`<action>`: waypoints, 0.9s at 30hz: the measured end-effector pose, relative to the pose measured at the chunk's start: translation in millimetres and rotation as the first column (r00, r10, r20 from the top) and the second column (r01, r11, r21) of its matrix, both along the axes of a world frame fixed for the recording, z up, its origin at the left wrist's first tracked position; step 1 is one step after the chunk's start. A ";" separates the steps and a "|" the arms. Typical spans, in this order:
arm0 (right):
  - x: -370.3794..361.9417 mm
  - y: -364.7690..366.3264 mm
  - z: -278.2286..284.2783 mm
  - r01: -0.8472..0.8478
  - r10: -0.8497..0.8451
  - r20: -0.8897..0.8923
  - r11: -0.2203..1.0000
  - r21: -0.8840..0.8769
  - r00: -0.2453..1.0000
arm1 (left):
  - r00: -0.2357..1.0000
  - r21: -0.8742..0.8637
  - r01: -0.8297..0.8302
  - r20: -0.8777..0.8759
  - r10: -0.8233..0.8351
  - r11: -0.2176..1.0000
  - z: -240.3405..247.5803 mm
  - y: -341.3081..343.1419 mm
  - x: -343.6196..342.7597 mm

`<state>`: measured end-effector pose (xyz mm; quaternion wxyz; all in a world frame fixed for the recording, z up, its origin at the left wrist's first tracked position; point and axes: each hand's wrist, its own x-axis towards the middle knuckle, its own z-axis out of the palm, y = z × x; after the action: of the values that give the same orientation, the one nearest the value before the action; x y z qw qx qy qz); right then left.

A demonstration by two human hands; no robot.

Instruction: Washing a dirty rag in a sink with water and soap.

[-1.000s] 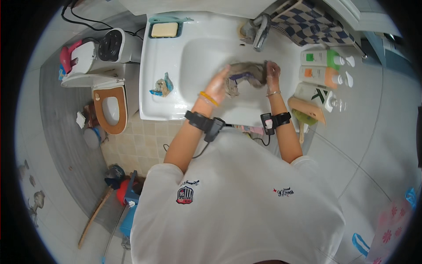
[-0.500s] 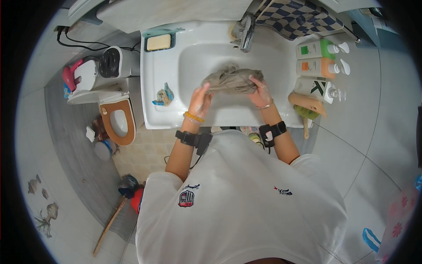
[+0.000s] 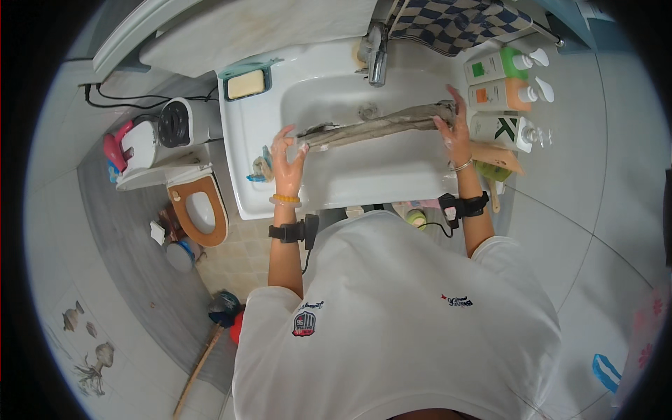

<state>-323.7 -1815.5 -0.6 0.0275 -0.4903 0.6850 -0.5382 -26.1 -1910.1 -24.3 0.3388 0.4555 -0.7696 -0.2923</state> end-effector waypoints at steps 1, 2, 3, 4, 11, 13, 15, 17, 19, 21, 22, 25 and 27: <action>-8.1 7.6 -10.1 0.017 -0.017 -0.002 1.000 0.000 1.000 | 1.000 0.000 0.017 -0.002 -0.017 1.000 -3.7 0.7 -1.0; -18.8 17.9 -25.3 -0.077 -0.014 0.306 0.956 0.283 0.952 | 0.983 0.245 0.051 -0.181 -0.006 0.968 -8.3 2.9 1.9; -21.9 22.7 -28.8 -0.246 -0.103 0.572 0.830 0.500 0.814 | 0.937 0.471 0.127 -0.347 0.050 0.873 -18.6 5.8 3.1; -16.4 22.7 -38.7 -0.234 -0.115 0.571 0.833 0.500 0.813 | 0.917 0.519 0.101 -0.380 0.123 0.849 -37.3 7.0 -2.1; 130.0 -11.6 -64.7 -0.342 0.197 0.478 0.909 0.238 0.856 | 0.417 0.802 0.532 -0.526 0.741 0.271 -133.1 37.6 -69.1; 140.2 -18.0 -70.4 -0.431 0.393 0.276 0.898 0.088 0.877 | 0.313 0.670 0.694 -0.611 0.727 0.263 -161.0 42.5 -68.2; 131.2 -29.7 -73.5 -0.337 0.388 0.019 0.775 0.534 0.922 | 0.184 0.512 0.819 -0.662 0.726 0.259 -178.1 52.6 -66.6; 91.2 -48.3 -82.2 -0.298 0.298 0.109 0.720 0.627 0.948 | 0.464 0.838 0.502 -0.468 0.752 0.212 -100.8 38.6 -122.6; 90.4 -56.1 -85.2 -0.187 0.064 0.197 0.688 0.701 0.978 | 0.609 0.960 0.230 -0.270 0.746 0.160 -92.2 29.6 -126.3; 115.8 -38.7 -84.2 -0.132 -0.036 0.246 0.766 0.629 0.969 | 0.667 0.919 0.266 -0.393 0.633 0.290 -113.2 20.3 -102.2; 128.0 -23.7 -85.7 -0.175 0.052 0.228 0.806 0.565 0.972 | 0.769 0.887 0.239 -0.422 0.481 0.396 -122.2 13.5 -90.2; 121.4 -28.9 -87.1 -0.170 0.110 0.149 0.854 0.492 0.983 | 0.991 0.622 0.130 -0.099 -0.087 0.772 -133.0 22.6 -84.1; 82.2 -53.7 -95.0 -0.233 -0.067 0.379 0.687 0.688 0.923 | 0.570 0.988 0.053 -0.149 0.808 0.144 -89.2 34.3 -129.5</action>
<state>-241.5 -1869.2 -95.6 0.3729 -0.3584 0.7990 -0.3068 -155.6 -1875.8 -113.6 0.3209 0.6135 -0.0839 -0.7167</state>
